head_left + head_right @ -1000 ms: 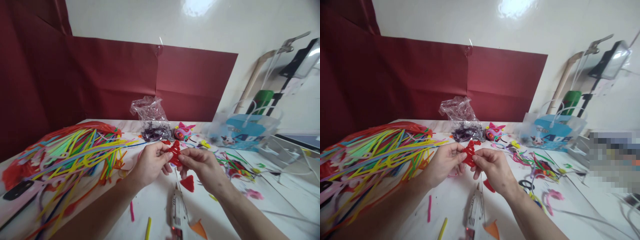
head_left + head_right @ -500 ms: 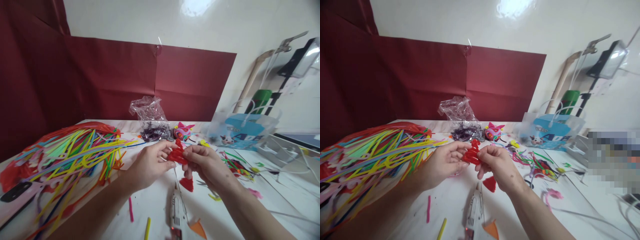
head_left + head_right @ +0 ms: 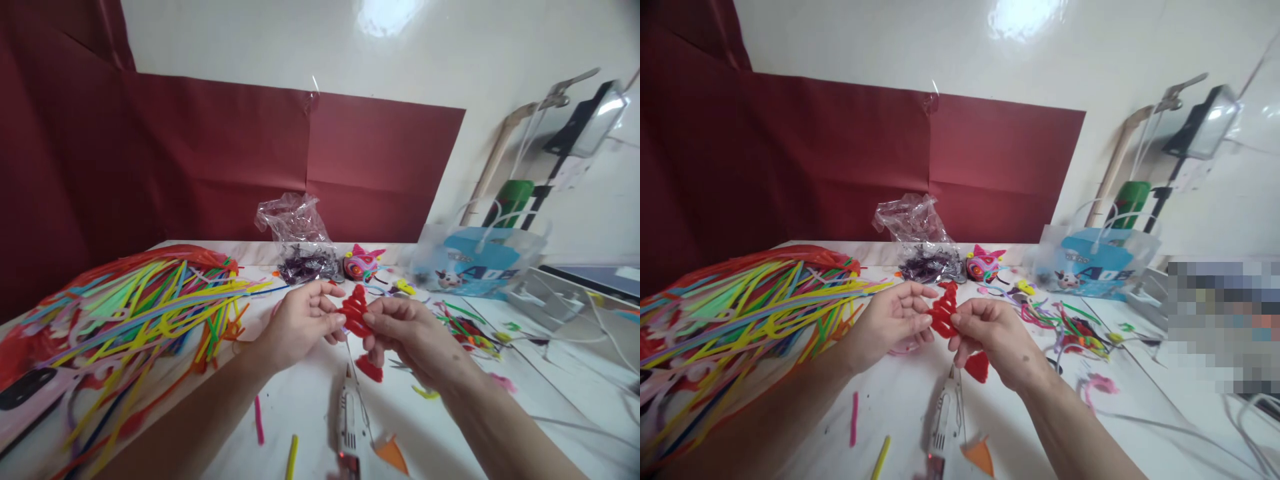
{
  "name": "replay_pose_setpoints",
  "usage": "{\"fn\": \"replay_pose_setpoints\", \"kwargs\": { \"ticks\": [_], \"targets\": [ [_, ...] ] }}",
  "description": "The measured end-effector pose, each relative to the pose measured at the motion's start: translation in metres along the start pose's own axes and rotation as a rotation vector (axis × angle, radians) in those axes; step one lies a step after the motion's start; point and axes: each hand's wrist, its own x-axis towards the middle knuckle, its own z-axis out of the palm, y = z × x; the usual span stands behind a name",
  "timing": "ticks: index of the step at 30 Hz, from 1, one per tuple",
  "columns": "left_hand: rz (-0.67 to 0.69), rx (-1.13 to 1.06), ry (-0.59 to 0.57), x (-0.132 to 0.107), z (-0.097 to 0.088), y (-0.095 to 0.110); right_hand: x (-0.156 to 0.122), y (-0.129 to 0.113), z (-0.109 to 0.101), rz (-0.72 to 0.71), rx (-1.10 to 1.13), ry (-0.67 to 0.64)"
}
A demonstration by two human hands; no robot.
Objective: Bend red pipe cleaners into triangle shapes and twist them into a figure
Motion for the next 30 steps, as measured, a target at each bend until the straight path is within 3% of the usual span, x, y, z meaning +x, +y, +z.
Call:
{"fn": "replay_pose_setpoints", "kwargs": {
  "ticks": [2,6,8,11,13,15,19,23,26,30],
  "targets": [
    [-0.038,-0.154,0.002,0.002,0.000,-0.006,0.000,-0.001,0.000,-0.068,-0.008,0.025],
    [-0.294,-0.580,-0.038,0.002,0.004,-0.016,-0.002,-0.003,0.000,-0.210,-0.034,0.151],
    [-0.411,-0.702,-0.067,0.000,0.009,-0.019,-0.002,-0.002,0.000,-0.219,-0.062,0.110],
    [-0.534,-0.721,-0.155,-0.002,0.016,-0.023,-0.002,0.001,0.000,-0.194,-0.096,-0.014],
    [-0.578,-0.628,-0.198,-0.002,0.018,-0.025,-0.002,0.002,-0.001,-0.180,-0.089,-0.004],
    [-0.550,-0.501,-0.164,-0.001,0.016,-0.026,-0.001,0.004,-0.003,-0.169,-0.083,0.048],
    [-0.305,-0.274,-0.022,0.002,0.009,-0.023,0.001,0.006,-0.008,-0.130,-0.155,0.135],
    [-0.136,-0.046,-0.129,0.000,0.010,-0.019,0.001,0.008,-0.011,-0.112,-0.202,0.182],
    [-0.079,0.056,-0.096,-0.003,0.015,-0.019,-0.002,0.007,-0.011,-0.090,-0.245,0.151],
    [-0.107,0.141,-0.069,-0.004,0.017,-0.022,-0.007,0.002,-0.011,-0.062,-0.348,0.056]
  ]
}}
